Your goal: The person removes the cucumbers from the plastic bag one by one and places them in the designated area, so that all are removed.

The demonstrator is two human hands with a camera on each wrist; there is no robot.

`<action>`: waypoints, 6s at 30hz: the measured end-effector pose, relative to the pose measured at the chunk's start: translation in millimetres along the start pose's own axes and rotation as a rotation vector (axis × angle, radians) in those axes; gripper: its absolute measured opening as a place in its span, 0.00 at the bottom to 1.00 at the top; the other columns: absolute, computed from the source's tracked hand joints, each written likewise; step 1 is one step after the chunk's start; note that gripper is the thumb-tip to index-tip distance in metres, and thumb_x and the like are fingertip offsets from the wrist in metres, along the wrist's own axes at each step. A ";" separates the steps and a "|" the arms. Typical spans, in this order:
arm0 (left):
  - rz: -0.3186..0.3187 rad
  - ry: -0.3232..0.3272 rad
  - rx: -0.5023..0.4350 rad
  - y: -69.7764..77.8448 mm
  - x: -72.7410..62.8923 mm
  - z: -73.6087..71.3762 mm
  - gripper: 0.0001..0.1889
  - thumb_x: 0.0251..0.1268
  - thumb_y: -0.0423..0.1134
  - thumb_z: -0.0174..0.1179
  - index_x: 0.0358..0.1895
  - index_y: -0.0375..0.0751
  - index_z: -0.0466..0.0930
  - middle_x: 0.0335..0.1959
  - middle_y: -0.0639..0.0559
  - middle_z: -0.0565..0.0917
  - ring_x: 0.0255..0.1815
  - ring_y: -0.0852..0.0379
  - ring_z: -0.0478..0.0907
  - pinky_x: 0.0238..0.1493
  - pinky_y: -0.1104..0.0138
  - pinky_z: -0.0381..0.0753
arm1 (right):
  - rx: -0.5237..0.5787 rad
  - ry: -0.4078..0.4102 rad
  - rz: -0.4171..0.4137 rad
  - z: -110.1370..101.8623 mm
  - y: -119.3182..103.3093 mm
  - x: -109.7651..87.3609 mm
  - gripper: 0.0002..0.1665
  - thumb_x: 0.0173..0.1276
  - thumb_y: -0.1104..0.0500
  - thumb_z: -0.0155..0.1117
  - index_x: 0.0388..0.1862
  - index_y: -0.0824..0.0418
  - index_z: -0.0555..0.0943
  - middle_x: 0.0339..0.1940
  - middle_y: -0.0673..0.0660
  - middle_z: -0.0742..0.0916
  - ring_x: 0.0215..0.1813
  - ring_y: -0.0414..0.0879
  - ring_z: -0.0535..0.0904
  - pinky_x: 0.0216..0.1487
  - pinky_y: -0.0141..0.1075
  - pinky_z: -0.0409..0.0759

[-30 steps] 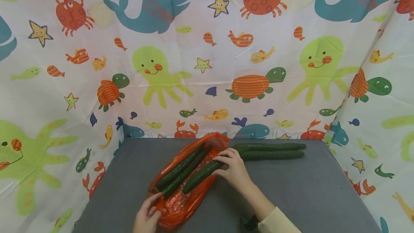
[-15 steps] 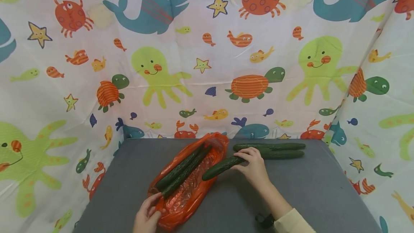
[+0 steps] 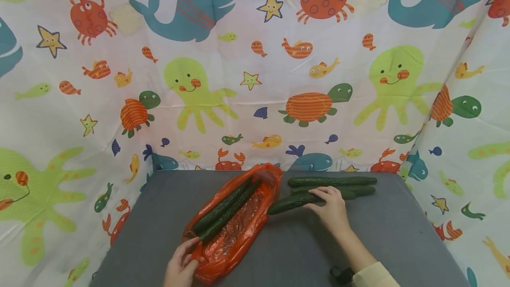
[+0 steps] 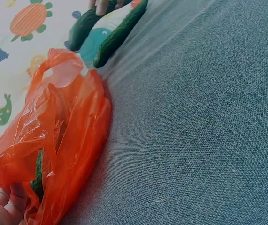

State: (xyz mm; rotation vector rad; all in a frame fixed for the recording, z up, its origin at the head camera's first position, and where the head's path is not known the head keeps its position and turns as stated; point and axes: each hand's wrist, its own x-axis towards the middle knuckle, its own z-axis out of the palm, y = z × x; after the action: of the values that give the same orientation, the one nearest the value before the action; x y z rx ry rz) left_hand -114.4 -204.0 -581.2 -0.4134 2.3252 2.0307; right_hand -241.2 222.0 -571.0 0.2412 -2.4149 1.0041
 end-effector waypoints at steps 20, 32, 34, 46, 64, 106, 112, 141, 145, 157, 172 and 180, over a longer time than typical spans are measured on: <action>-0.022 0.015 -0.006 -0.9 -3.3 -4.4 0.34 0.56 0.19 0.50 0.71 0.31 0.67 0.68 0.32 0.68 0.40 0.56 0.84 0.30 0.64 0.81 | -0.125 -0.037 0.110 -11.4 59.9 -13.8 0.29 0.42 0.55 0.86 0.47 0.61 0.90 0.47 0.66 0.88 0.57 0.67 0.76 0.62 0.65 0.65; -0.050 0.009 -0.002 -2.4 -3.0 -7.6 0.37 0.55 0.19 0.51 0.74 0.31 0.63 0.65 0.29 0.74 0.39 0.55 0.84 0.26 0.64 0.78 | -0.168 -0.084 0.134 -14.1 77.2 -4.2 0.29 0.45 0.54 0.85 0.48 0.61 0.90 0.48 0.68 0.89 0.56 0.68 0.77 0.62 0.65 0.66; -0.055 0.003 -0.010 -3.1 -2.4 -7.2 0.37 0.54 0.20 0.51 0.74 0.30 0.63 0.66 0.29 0.74 0.40 0.54 0.84 0.29 0.63 0.80 | -0.174 -0.107 0.140 -15.3 79.2 -3.1 0.29 0.46 0.54 0.85 0.49 0.61 0.89 0.49 0.68 0.88 0.57 0.69 0.76 0.62 0.65 0.66; -0.045 -0.026 -0.023 -4.9 0.2 -6.0 0.37 0.53 0.19 0.51 0.74 0.32 0.64 0.71 0.31 0.68 0.45 0.53 0.84 0.36 0.64 0.83 | -0.258 -0.098 0.245 -18.6 74.9 -3.2 0.26 0.55 0.50 0.79 0.53 0.58 0.88 0.62 0.69 0.77 0.67 0.73 0.62 0.54 0.65 0.72; -0.045 -0.030 -0.035 -0.6 -3.5 -11.0 0.38 0.53 0.21 0.53 0.74 0.31 0.64 0.60 0.29 0.78 0.43 0.51 0.85 0.35 0.61 0.85 | -0.027 -0.090 0.158 -8.9 33.5 5.1 0.27 0.58 0.54 0.78 0.56 0.59 0.86 0.62 0.66 0.79 0.63 0.65 0.71 0.51 0.55 0.81; -0.044 -0.089 0.096 -2.3 1.4 -11.6 0.26 0.60 0.27 0.53 0.64 0.33 0.78 0.53 0.37 0.85 0.14 0.62 0.65 0.18 0.67 0.71 | 0.399 -0.431 0.001 75.7 -110.6 19.2 0.20 0.61 0.57 0.76 0.53 0.49 0.87 0.58 0.53 0.85 0.56 0.52 0.83 0.42 0.38 0.84; -0.050 -0.096 0.122 0.3 -0.2 -10.3 0.25 0.59 0.27 0.52 0.63 0.30 0.78 0.57 0.34 0.84 0.14 0.60 0.53 0.16 0.67 0.63 | 0.388 -0.480 -0.055 96.0 -118.6 18.4 0.19 0.61 0.57 0.76 0.52 0.48 0.87 0.56 0.51 0.86 0.57 0.50 0.82 0.54 0.47 0.81; -0.006 -0.043 0.225 3.4 -3.7 -15.2 0.25 0.58 0.25 0.53 0.60 0.32 0.81 0.54 0.38 0.86 0.53 0.44 0.83 0.28 0.68 0.73 | 0.187 -0.673 -0.063 154.2 -137.4 39.9 0.24 0.60 0.62 0.76 0.57 0.52 0.87 0.66 0.51 0.82 0.72 0.50 0.72 0.70 0.50 0.71; 0.009 -0.032 0.234 1.8 -2.9 -14.3 0.24 0.57 0.25 0.53 0.59 0.34 0.82 0.53 0.40 0.87 0.58 0.41 0.82 0.37 0.68 0.77 | 0.156 -0.698 -0.058 156.8 -139.2 42.1 0.25 0.60 0.62 0.76 0.58 0.51 0.86 0.70 0.51 0.79 0.76 0.50 0.68 0.71 0.52 0.69; -0.028 -0.036 0.192 6.4 0.4 -11.8 0.25 0.59 0.26 0.53 0.61 0.32 0.80 0.54 0.37 0.85 0.39 0.56 0.82 0.25 0.66 0.72 | -0.110 -0.762 -0.260 168.0 -142.8 41.3 0.38 0.62 0.59 0.75 0.71 0.44 0.76 0.75 0.50 0.74 0.79 0.48 0.63 0.70 0.48 0.71; -0.051 -0.018 0.193 5.9 0.1 -12.5 0.24 0.59 0.27 0.52 0.61 0.33 0.81 0.53 0.40 0.86 0.38 0.56 0.80 0.20 0.66 0.68 | -0.096 -0.632 -0.312 169.7 -133.6 27.1 0.32 0.59 0.47 0.77 0.64 0.40 0.81 0.62 0.48 0.76 0.69 0.47 0.66 0.60 0.42 0.78; -0.025 -0.018 0.195 3.9 0.0 -14.6 0.24 0.59 0.25 0.53 0.60 0.32 0.81 0.51 0.41 0.87 0.43 0.57 0.83 0.31 0.67 0.74 | -0.133 -0.592 -0.399 173.7 -130.7 26.7 0.30 0.61 0.43 0.73 0.63 0.44 0.82 0.65 0.51 0.81 0.72 0.51 0.70 0.64 0.45 0.76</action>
State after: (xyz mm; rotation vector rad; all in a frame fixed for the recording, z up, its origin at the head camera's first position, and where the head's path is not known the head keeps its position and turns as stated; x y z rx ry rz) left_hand -113.0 -217.9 -575.2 -0.4108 2.4635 1.7666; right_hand -286.1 7.8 -580.8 1.0506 -2.7616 0.6434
